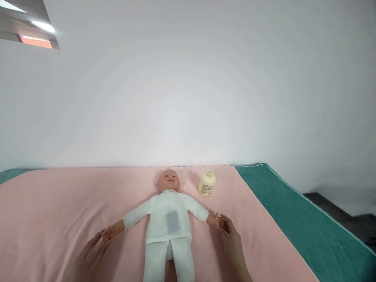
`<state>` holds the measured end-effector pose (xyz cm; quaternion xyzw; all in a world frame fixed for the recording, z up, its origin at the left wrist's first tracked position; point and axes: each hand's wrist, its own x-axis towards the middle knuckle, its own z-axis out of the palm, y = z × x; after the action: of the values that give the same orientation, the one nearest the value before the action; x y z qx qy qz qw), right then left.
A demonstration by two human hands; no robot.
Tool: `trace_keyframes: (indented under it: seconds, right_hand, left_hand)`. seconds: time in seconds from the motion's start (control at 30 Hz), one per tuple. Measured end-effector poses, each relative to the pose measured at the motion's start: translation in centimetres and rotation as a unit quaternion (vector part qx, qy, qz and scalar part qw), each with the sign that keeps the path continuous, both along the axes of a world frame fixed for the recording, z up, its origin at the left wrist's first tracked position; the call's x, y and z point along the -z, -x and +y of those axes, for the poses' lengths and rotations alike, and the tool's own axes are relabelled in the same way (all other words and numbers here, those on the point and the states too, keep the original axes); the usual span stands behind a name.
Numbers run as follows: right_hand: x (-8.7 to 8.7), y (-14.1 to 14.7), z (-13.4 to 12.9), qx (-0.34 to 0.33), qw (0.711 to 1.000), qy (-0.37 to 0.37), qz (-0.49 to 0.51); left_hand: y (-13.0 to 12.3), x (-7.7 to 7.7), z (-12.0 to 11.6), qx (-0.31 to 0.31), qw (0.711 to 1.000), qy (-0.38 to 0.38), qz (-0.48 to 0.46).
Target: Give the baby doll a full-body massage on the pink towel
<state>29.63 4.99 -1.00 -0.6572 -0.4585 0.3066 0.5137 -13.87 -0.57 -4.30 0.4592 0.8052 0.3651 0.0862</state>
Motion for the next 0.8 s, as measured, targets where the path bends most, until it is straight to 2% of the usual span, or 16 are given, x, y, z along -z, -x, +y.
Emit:
trace_keyframes:
  seconds: [0.1,0.2,0.27,0.33,0.47,0.57,0.7,0.8]
  right_hand:
    - [-0.8,0.8,0.3,-0.008,1.000,-0.017,-0.014]
    - [-1.8,2.1,0.5,-0.026,0.998,-0.043,-0.029]
    - [-2.5,3.3,0.4,-0.046,0.997,-0.056,-0.037]
    - [-3.2,4.6,0.1,-0.064,0.994,-0.068,-0.059]
    - [-3.8,7.6,-1.0,-0.121,0.978,-0.113,-0.124]
    - [-3.0,9.6,-1.7,-0.181,0.948,-0.177,-0.195]
    - [-1.3,11.4,-2.0,-0.207,0.895,-0.263,-0.296]
    - [-0.9,12.1,-2.1,-0.213,0.871,-0.300,-0.327]
  left_hand:
    - [-1.5,-0.9,0.2,-0.006,0.999,0.029,-0.028]
    - [-4.2,-2.4,0.3,0.036,0.995,0.047,-0.080]
    - [-6.3,-3.2,0.6,0.066,0.994,-0.006,-0.090]
    - [-8.3,-3.5,1.0,0.113,0.989,-0.078,-0.062]
    - [-11.0,-2.7,1.9,0.239,0.960,-0.131,0.062]
    - [-12.0,-1.7,2.4,0.312,0.925,-0.168,0.140]
    - [-12.7,-1.0,2.7,0.322,0.900,-0.201,0.212]
    - [-13.3,-1.1,2.7,0.323,0.887,-0.199,0.264]
